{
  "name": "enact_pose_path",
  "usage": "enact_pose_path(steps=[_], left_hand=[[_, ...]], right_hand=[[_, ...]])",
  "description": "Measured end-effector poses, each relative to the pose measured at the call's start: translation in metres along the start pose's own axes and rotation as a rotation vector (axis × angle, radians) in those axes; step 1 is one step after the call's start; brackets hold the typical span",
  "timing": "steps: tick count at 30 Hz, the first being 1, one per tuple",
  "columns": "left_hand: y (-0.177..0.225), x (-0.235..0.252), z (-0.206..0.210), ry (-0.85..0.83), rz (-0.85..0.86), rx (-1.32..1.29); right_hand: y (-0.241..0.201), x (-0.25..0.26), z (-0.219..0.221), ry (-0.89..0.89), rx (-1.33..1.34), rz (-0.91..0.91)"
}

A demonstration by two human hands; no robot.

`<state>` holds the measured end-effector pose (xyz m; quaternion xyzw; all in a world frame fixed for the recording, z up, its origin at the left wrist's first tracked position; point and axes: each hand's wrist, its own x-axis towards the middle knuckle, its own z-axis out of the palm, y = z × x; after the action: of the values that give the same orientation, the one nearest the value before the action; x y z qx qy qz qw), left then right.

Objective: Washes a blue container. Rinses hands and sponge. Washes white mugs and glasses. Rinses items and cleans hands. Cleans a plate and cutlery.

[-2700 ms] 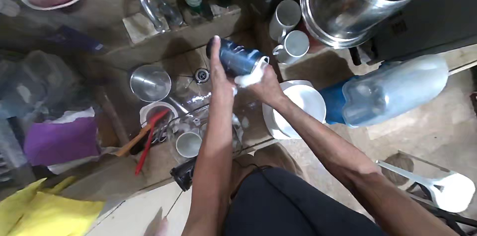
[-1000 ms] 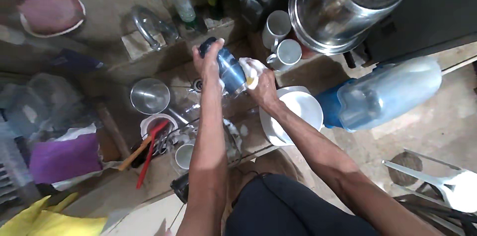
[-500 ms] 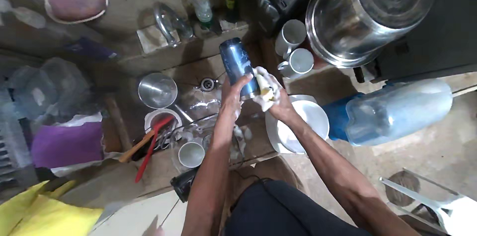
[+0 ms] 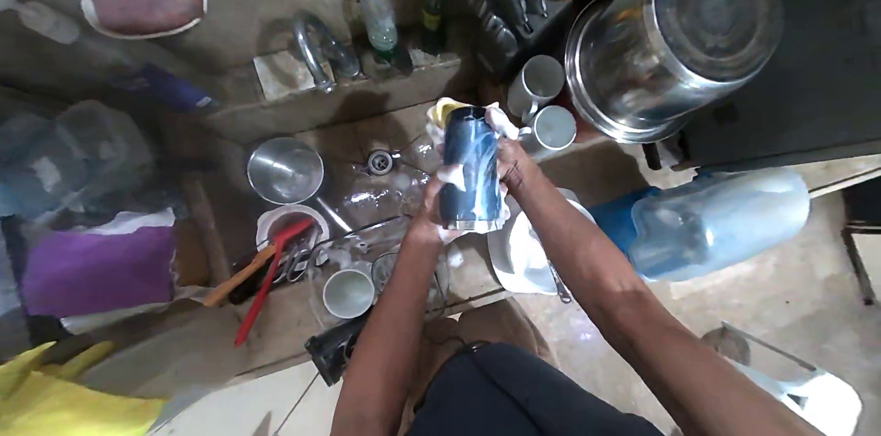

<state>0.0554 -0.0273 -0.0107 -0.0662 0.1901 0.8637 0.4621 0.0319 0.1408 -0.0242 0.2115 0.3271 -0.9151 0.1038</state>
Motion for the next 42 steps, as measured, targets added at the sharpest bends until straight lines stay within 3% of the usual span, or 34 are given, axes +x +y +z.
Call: enact_pose_path(steps=[2, 5, 8, 10, 13, 16, 19, 22, 25, 27, 29, 33, 37, 42], left_hand=[[0.009, 0.003, -0.002, 0.019, -0.001, 0.074], [0.026, 0.007, 0.001, 0.228, -0.032, 0.345], [0.034, 0.016, 0.008, 0.461, -0.099, 0.667], [0.033, 0.025, 0.006, 0.525, -0.091, 0.827], [0.031, 0.031, -0.001, 0.599, -0.016, 0.973], [0.025, 0.030, -0.005, 0.624, 0.041, 1.030], [0.020, 0.029, 0.000, 0.608, 0.063, 0.994], [0.018, 0.030, 0.001, 0.574, 0.037, 1.011], [0.018, 0.026, -0.002, 0.531, 0.059, 1.072], [0.019, 0.025, -0.002, 0.502, 0.096, 1.076], [0.017, 0.028, -0.002, 0.500, 0.146, 1.012], [0.006, 0.034, -0.008, 0.556, 0.179, 0.904], [0.005, 0.045, -0.012, 0.583, 0.242, 0.751], [0.030, 0.064, -0.018, 0.579, 0.341, 0.450]], right_hand=[[-0.017, 0.010, 0.002, -0.036, -0.149, 0.018], [-0.047, 0.018, 0.020, -0.080, -0.722, -0.067], [-0.053, 0.046, 0.026, -0.324, -1.181, -0.395], [-0.046, 0.049, 0.025, -0.379, -1.498, -0.590], [-0.035, 0.029, 0.022, -0.456, -1.742, -0.683], [-0.019, -0.001, 0.021, -0.459, -1.626, -0.812], [-0.002, -0.014, 0.009, -0.192, -1.442, -0.908], [-0.012, 0.005, 0.009, 0.028, -1.336, -0.694], [-0.038, 0.025, 0.019, -0.045, -1.071, -0.336], [-0.044, 0.021, 0.022, -0.037, -0.911, -0.219], [-0.038, 0.014, 0.022, 0.024, -0.834, -0.269], [-0.013, 0.001, 0.015, 0.252, -0.978, -0.515], [0.013, -0.016, 0.008, 0.421, -0.994, -0.434], [0.015, -0.050, 0.005, 0.339, -0.907, -0.228]])
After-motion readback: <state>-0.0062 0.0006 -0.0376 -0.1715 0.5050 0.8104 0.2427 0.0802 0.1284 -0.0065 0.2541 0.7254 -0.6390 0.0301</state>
